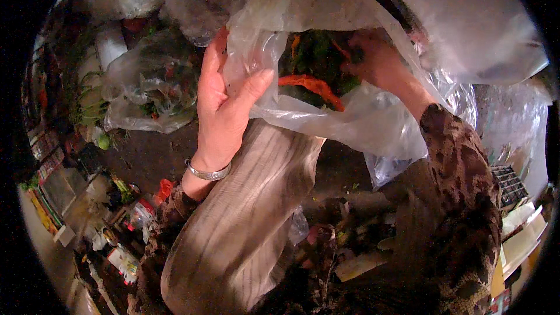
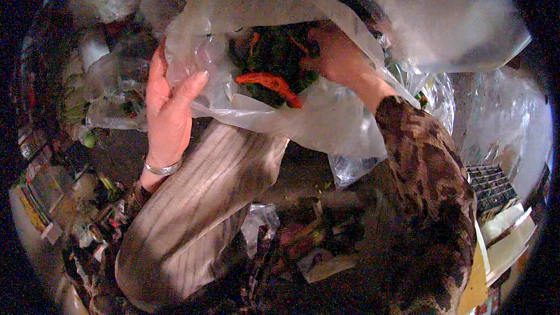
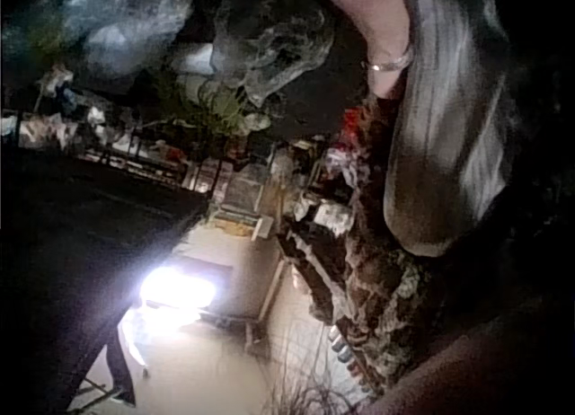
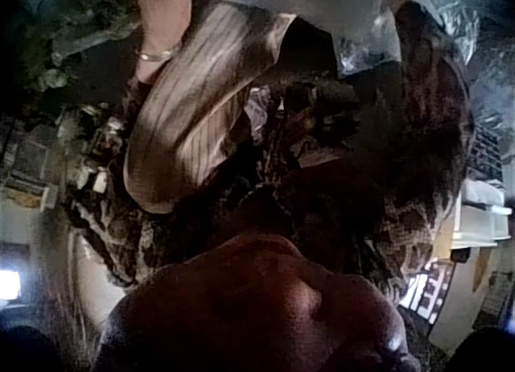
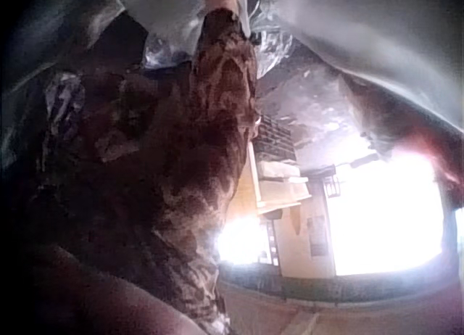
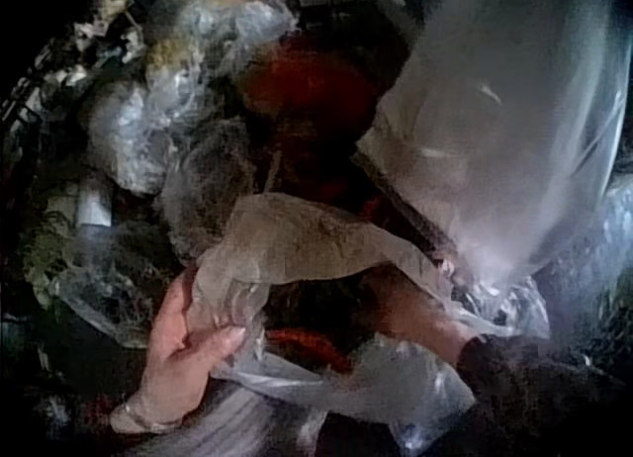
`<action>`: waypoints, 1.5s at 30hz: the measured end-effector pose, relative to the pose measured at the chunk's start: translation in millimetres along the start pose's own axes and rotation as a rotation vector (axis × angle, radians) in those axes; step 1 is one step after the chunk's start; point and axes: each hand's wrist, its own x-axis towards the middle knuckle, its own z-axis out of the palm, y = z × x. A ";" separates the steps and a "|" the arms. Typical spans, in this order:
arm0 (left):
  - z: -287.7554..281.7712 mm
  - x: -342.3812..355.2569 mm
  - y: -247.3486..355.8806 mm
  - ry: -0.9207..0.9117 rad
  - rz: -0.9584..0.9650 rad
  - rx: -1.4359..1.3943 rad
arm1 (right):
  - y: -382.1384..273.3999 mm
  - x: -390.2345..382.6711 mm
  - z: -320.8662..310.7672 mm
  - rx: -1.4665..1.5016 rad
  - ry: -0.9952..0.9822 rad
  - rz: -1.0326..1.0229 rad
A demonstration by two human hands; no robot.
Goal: The person peels a vegetable with a knife, places it into a plastic bag, and then gathers green and red peppers from a larger bag into a smaller plastic bag.
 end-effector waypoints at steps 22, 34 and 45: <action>-11.4 -8.7 -20.8 0.098 -0.183 -0.129 | -76.3 5.0 -144.7 0.801 -0.003 0.124; -14.0 -14.7 -20.2 0.043 -0.233 -0.168 | -47.8 -18.5 -30.1 -0.024 -0.361 0.144; -13.8 -13.4 -20.2 0.060 -0.220 -0.152 | -86.5 31.3 -178.6 0.423 0.264 0.106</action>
